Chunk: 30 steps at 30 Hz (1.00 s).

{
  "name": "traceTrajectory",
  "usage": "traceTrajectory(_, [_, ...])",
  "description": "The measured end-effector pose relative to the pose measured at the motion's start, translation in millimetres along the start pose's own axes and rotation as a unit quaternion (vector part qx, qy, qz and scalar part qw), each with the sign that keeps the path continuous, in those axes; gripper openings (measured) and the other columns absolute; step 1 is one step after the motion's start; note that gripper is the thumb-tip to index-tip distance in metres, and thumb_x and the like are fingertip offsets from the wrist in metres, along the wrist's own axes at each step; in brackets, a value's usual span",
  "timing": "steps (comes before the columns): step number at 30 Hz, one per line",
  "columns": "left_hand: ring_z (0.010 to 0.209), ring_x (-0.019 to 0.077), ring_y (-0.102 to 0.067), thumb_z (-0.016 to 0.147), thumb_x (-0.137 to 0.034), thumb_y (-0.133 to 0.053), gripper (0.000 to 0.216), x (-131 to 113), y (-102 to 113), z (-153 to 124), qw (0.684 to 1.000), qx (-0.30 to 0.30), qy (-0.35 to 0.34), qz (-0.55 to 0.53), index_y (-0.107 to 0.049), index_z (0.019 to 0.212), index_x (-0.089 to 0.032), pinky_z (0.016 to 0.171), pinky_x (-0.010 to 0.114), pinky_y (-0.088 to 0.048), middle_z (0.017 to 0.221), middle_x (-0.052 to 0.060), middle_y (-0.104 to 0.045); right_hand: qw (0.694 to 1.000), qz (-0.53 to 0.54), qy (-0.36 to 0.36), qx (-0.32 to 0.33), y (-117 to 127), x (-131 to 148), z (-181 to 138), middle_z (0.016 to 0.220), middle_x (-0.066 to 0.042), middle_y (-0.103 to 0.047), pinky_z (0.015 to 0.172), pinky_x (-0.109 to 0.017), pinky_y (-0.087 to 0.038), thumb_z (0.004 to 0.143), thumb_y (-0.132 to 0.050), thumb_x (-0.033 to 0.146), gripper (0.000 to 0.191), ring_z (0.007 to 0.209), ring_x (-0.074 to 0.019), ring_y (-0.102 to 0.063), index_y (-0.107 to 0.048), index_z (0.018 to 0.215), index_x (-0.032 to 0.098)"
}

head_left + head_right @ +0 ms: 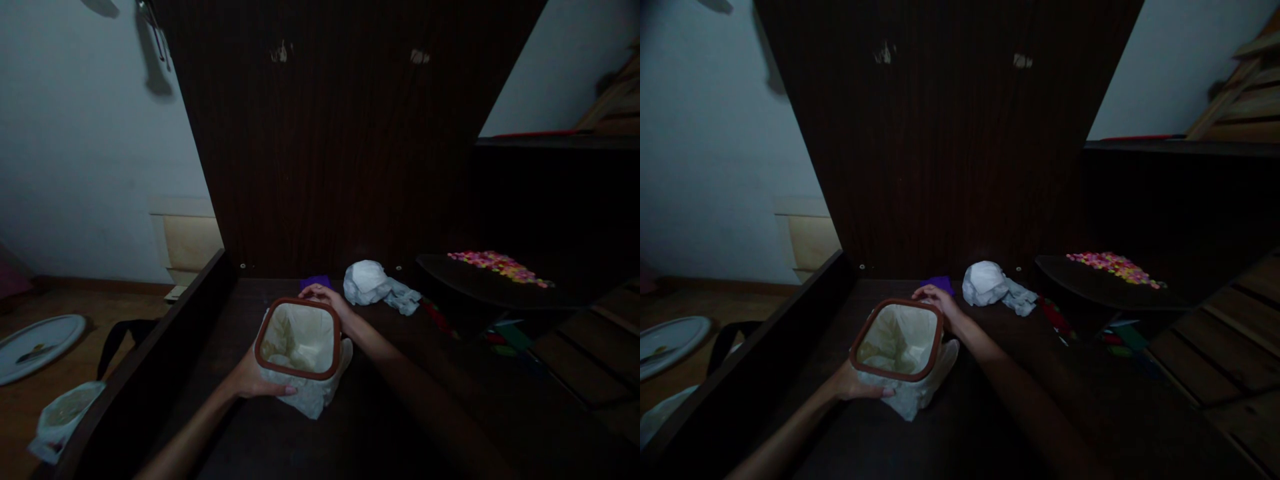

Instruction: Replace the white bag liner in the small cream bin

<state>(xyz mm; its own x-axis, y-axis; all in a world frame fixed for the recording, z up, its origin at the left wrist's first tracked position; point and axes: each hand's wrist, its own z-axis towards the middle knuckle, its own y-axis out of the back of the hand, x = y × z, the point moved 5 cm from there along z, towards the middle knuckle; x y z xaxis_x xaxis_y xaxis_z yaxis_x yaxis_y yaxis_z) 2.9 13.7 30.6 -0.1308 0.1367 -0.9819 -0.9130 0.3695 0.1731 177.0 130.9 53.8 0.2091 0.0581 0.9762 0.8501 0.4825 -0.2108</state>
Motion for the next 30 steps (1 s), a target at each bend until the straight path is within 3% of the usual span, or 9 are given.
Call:
traceTrajectory(3, [0.130,0.0391,-0.057,0.048,-0.047,-0.096,0.097,-2.9,0.6,-1.8,1.000,0.004,0.001,0.010,-0.060,0.133,-0.016,0.113,0.057,-0.043,0.131,0.017,-0.068,1.000,-0.017,0.009,0.005,21.9,3.7,-17.8,0.093,0.000,-0.067,0.082,-0.031,-0.047,0.077,-0.074,0.037,0.020,0.090,-0.0183,-0.063,-0.069,0.088,0.022])
traceTrajectory(7, [0.122,0.0364,-0.063,0.050,-0.046,-0.095,0.083,-4.5,0.5,-1.7,1.000,0.016,-0.004,0.021,-0.066,0.122,-0.014,0.110,0.054,-0.047,0.124,0.016,-0.072,0.997,-0.056,0.015,0.048,42.4,11.8,-46.4,0.091,0.000,-0.065,0.078,-0.028,-0.045,0.068,-0.083,0.038,0.035,0.085,-0.0157,-0.060,-0.065,0.093,0.022])
traceTrajectory(13, [0.122,0.0366,-0.063,0.053,-0.041,-0.092,0.063,-7.6,2.2,-0.7,0.998,0.020,-0.015,0.057,-0.071,0.106,-0.013,0.112,0.055,-0.044,0.129,0.017,-0.069,0.982,-0.145,-0.005,0.123,33.2,10.0,-74.7,0.091,0.000,-0.067,0.068,-0.025,-0.046,0.049,-0.094,0.028,0.059,0.079,-0.0145,-0.059,-0.065,0.099,0.019])
traceTrajectory(16, [0.118,0.0355,-0.065,0.052,-0.041,-0.092,0.069,-5.2,4.1,-0.6,0.998,0.014,-0.015,0.066,-0.069,0.112,-0.014,0.111,0.055,-0.046,0.125,0.016,-0.071,0.966,-0.228,0.048,0.114,23.7,15.5,-76.9,0.097,-0.003,-0.069,0.071,-0.027,-0.047,0.059,-0.089,0.027,0.049,0.081,-0.0155,-0.059,-0.067,0.102,0.018])
traceTrajectory(19, [0.119,0.0361,-0.065,0.049,-0.044,-0.093,0.073,-1.0,6.8,-1.0,0.997,-0.003,-0.008,0.070,-0.068,0.112,-0.015,0.111,0.055,-0.046,0.120,0.015,-0.073,0.955,-0.269,0.076,0.101,22.8,24.0,-73.0,0.081,0.000,-0.068,0.066,-0.026,-0.043,0.072,-0.079,0.026,0.018,0.073,-0.0146,-0.055,-0.070,0.084,0.017])
traceTrajectory(21, [0.122,0.0374,-0.063,0.047,-0.047,-0.094,0.074,1.7,7.9,-1.3,0.998,-0.016,-0.004,0.069,-0.069,0.109,-0.016,0.111,0.057,-0.045,0.116,0.014,-0.074,0.957,-0.264,0.079,0.093,26.3,29.2,-68.8,0.070,0.002,-0.063,0.062,-0.025,-0.039,0.074,-0.076,0.023,0.009,0.067,-0.0132,-0.051,-0.069,0.075,0.018])
traceTrajectory(25, [0.126,0.0393,-0.059,0.045,-0.050,-0.094,0.073,4.2,7.5,-1.6,0.997,-0.032,0.005,0.067,-0.069,0.104,-0.016,0.112,0.060,-0.042,0.113,0.016,-0.074,0.969,-0.224,0.091,0.052,32.5,34.3,-60.9,0.071,0.002,-0.063,0.063,-0.026,-0.039,0.075,-0.074,0.023,0.008,0.065,-0.0131,-0.051,-0.068,0.077,0.019])
traceTrajectory(30, [0.127,0.0400,-0.058,0.046,-0.049,-0.094,0.074,-1.0,5.6,-1.0,0.997,-0.045,-0.004,0.067,-0.068,0.108,-0.016,0.113,0.062,-0.041,0.118,0.017,-0.072,0.987,-0.123,0.102,-0.020,24.4,22.1,-53.7,0.080,0.000,-0.065,0.074,-0.030,-0.046,0.068,-0.081,0.032,0.023,0.078,-0.0172,-0.059,-0.063,0.079,0.022])
